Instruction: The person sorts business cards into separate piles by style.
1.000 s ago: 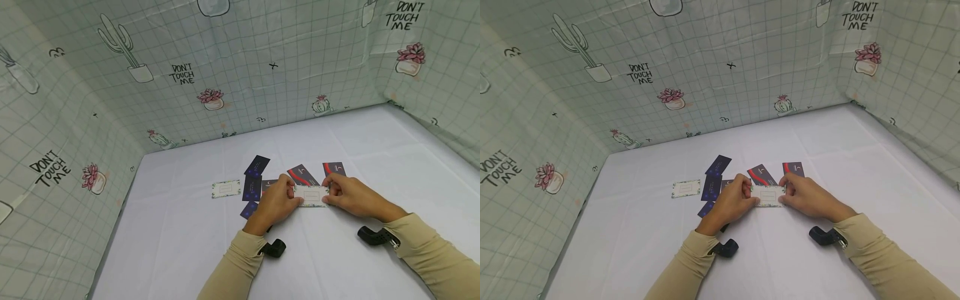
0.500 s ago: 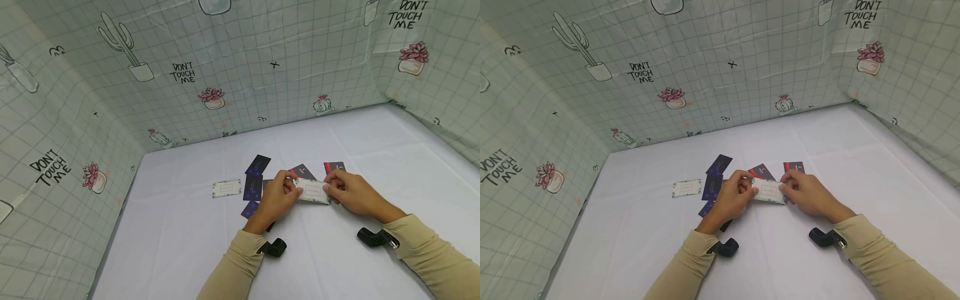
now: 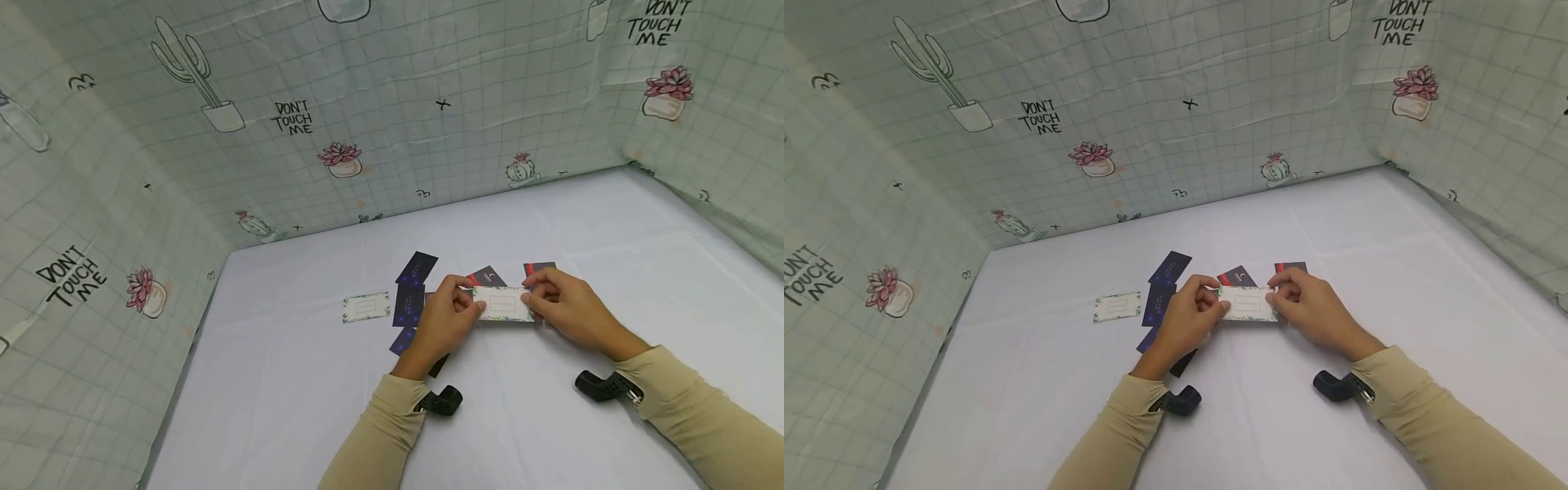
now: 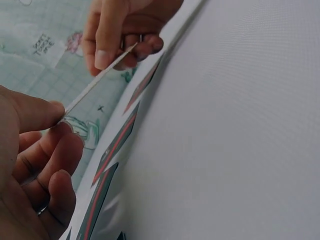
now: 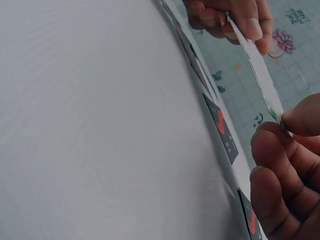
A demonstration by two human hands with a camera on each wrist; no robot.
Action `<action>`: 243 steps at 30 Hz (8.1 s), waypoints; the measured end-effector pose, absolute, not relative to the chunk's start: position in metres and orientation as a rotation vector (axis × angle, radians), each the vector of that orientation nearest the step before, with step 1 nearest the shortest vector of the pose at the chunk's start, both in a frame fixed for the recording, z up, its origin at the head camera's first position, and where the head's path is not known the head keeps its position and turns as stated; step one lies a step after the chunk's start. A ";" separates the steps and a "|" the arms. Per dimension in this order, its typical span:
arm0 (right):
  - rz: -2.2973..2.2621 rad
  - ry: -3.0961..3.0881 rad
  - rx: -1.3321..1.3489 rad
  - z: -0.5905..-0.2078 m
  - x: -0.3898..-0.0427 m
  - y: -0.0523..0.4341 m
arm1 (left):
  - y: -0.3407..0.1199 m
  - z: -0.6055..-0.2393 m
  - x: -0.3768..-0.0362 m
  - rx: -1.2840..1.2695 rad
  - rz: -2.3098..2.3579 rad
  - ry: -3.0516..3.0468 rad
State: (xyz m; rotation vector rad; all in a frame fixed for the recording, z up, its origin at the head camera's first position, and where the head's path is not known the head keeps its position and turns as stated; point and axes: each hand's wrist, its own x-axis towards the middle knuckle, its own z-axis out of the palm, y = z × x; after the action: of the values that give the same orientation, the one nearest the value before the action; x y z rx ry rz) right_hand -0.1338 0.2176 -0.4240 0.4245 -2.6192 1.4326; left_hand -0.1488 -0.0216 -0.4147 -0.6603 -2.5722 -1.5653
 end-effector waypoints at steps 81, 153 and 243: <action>1.730 -2.753 0.703 -0.402 -0.214 0.080 | -0.147 -0.416 -0.165 -0.020 -1.814 -2.331; 1.508 -2.684 0.676 -0.433 -0.211 0.008 | -0.187 -0.420 -0.165 0.365 -1.194 -2.569; 1.559 -2.641 0.662 -0.417 -0.205 0.070 | -0.152 -0.422 -0.161 -0.222 -0.809 -2.713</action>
State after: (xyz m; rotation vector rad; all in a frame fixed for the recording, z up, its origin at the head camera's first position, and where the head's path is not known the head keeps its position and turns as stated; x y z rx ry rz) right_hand -0.2047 0.0704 -0.4171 0.6622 -2.6411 1.5589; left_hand -0.1611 -0.1519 -0.4221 -0.2223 -2.7126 -0.8095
